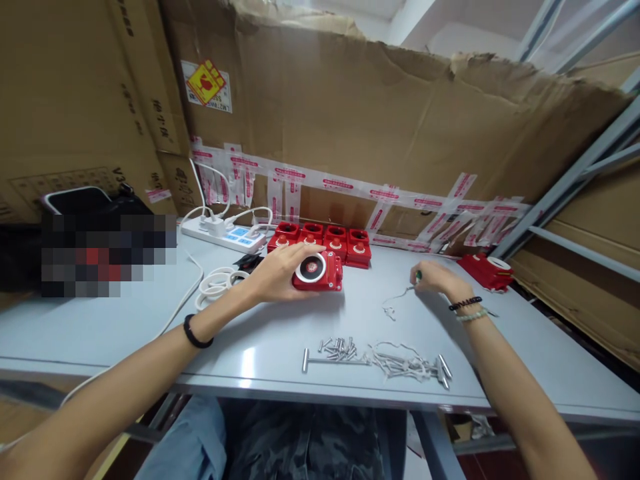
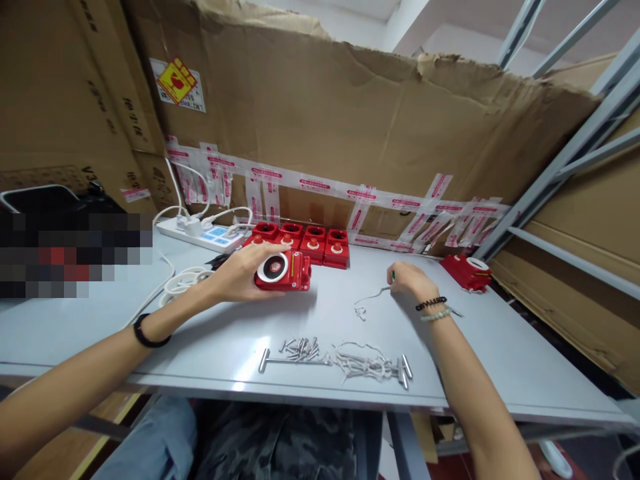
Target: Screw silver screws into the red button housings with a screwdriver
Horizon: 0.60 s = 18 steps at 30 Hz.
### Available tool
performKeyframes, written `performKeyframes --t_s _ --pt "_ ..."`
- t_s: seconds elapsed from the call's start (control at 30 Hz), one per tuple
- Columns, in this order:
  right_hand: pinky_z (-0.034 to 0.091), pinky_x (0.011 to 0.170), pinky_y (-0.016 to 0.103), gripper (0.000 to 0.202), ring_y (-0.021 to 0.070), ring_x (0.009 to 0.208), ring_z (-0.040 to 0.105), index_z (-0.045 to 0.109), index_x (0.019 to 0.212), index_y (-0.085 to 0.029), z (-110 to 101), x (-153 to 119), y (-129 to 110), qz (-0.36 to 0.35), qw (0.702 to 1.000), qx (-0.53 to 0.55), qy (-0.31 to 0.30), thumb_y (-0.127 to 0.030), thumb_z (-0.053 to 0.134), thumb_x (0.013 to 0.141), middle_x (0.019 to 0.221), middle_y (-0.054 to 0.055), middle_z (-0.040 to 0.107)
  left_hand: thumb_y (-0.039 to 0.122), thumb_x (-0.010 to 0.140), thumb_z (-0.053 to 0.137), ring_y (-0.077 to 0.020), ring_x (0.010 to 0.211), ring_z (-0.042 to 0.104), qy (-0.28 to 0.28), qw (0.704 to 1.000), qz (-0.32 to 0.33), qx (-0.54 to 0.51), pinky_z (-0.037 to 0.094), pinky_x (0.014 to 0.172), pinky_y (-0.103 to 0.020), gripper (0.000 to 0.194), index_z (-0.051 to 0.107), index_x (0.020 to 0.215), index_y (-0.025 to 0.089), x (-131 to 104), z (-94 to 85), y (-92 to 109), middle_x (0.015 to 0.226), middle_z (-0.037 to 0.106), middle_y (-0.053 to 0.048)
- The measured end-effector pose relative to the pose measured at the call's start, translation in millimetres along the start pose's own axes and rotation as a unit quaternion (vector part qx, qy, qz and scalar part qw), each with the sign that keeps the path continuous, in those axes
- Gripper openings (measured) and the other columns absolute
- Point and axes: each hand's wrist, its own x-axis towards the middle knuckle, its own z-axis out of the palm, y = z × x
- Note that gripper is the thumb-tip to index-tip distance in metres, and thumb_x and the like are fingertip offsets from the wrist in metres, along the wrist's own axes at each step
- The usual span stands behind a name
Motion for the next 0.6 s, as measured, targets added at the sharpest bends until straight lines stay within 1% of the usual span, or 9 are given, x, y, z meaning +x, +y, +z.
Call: performKeyframes --t_s 0.1,0.2,0.3,0.33,0.4,0.43,0.5,0.53,0.6 --pt "0.033 0.053 0.023 0.017 0.0152 0.062 0.057 0.07 0.075 -0.018 0 -4 -3 -0.034 0.999 -0.009 0.001 -0.016 0.057 0.065 0.071 0.006 0.066 0.05 0.07 0.067 -0.0305 0.108 0.058 -0.006 1.0 -0.005 0.003 0.045 0.089 -0.044 0.073 0.038 0.13 0.021 0 0.6 -2 0.122 0.058 -0.014" --pt "0.031 0.055 0.025 0.017 0.0156 0.063 0.055 0.068 0.076 -0.018 -5 -16 -2 -0.066 0.997 -0.02 0.021 -0.017 0.053 0.069 0.07 0.006 0.066 0.052 0.07 0.067 -0.0303 0.108 0.058 -0.011 1.0 -0.007 0.007 0.045 0.088 -0.044 0.073 0.039 0.13 0.022 -1 1.0 -4 0.121 0.059 -0.014" --pt "0.031 0.057 0.026 0.018 0.0164 0.061 0.055 0.066 0.079 -0.018 -15 -39 -1 -0.081 0.996 -0.025 0.04 -0.019 0.048 0.075 0.067 0.005 0.065 0.051 0.071 0.067 -0.03 0.107 0.058 -0.019 1.0 -0.012 0.009 0.045 0.089 -0.044 0.071 0.039 0.129 0.021 -1 1.3 -4 0.12 0.059 -0.014" --pt "0.031 0.058 0.026 0.018 0.0165 0.062 0.055 0.065 0.081 -0.02 -19 -49 -3 -0.089 0.995 -0.022 0.047 -0.021 0.047 0.076 0.069 0.005 0.065 0.051 0.071 0.066 -0.0302 0.108 0.058 -0.022 1.0 -0.014 0.01 0.044 0.089 -0.044 0.071 0.039 0.128 0.021 -1 1.5 -3 0.121 0.059 -0.014" --pt "0.032 0.059 0.026 0.016 0.0169 0.063 0.056 0.064 0.079 -0.021 -25 -71 -10 -0.111 0.991 -0.008 0.079 -0.021 0.048 0.075 0.072 0.004 0.066 0.051 0.071 0.066 -0.0305 0.109 0.057 -0.026 0.999 -0.018 0.012 0.043 0.09 -0.045 0.071 0.039 0.129 0.021 -1 2.2 -2 0.121 0.059 -0.014" --pt "0.033 0.059 0.026 0.016 0.0161 0.063 0.056 0.064 0.08 -0.022 -28 -83 -16 -0.127 0.989 0.012 0.069 -0.02 0.049 0.075 0.073 0.003 0.067 0.051 0.07 0.067 -0.0307 0.11 0.057 -0.029 0.999 -0.019 0.014 0.043 0.091 -0.045 0.071 0.039 0.129 0.022 -1 2.7 -1 0.121 0.059 -0.013" --pt "0.035 0.061 0.025 0.015 0.0145 0.062 0.055 0.064 0.078 -0.023 -30 -102 -29 -0.167 0.984 0.059 0.006 -0.019 0.05 0.075 0.072 0.002 0.066 0.05 0.07 0.067 -0.0308 0.112 0.056 -0.039 0.999 -0.019 0.015 0.043 0.091 -0.045 0.071 0.039 0.129 0.021 -1 3.7 0 0.121 0.059 -0.013" --pt "0.035 0.06 0.024 0.015 0.0137 0.061 0.054 0.064 0.077 -0.023 -30 -110 -36 -0.177 0.981 0.077 -0.021 -0.018 0.05 0.074 0.07 0.001 0.066 0.05 0.07 0.067 -0.0307 0.111 0.056 -0.046 0.999 -0.019 0.015 0.043 0.09 -0.044 0.071 0.039 0.129 0.021 0 4.1 1 0.121 0.059 -0.013" --pt "0.036 0.061 0.024 0.015 0.0136 0.062 0.054 0.065 0.077 -0.023 -28 -120 -47 -0.183 0.977 0.095 -0.057 -0.017 0.051 0.074 0.07 0.001 0.065 0.05 0.071 0.066 -0.0303 0.109 0.057 -0.06 0.998 -0.016 0.015 0.043 0.09 -0.044 0.071 0.039 0.129 0.019 0 4.7 2 0.121 0.058 -0.014"
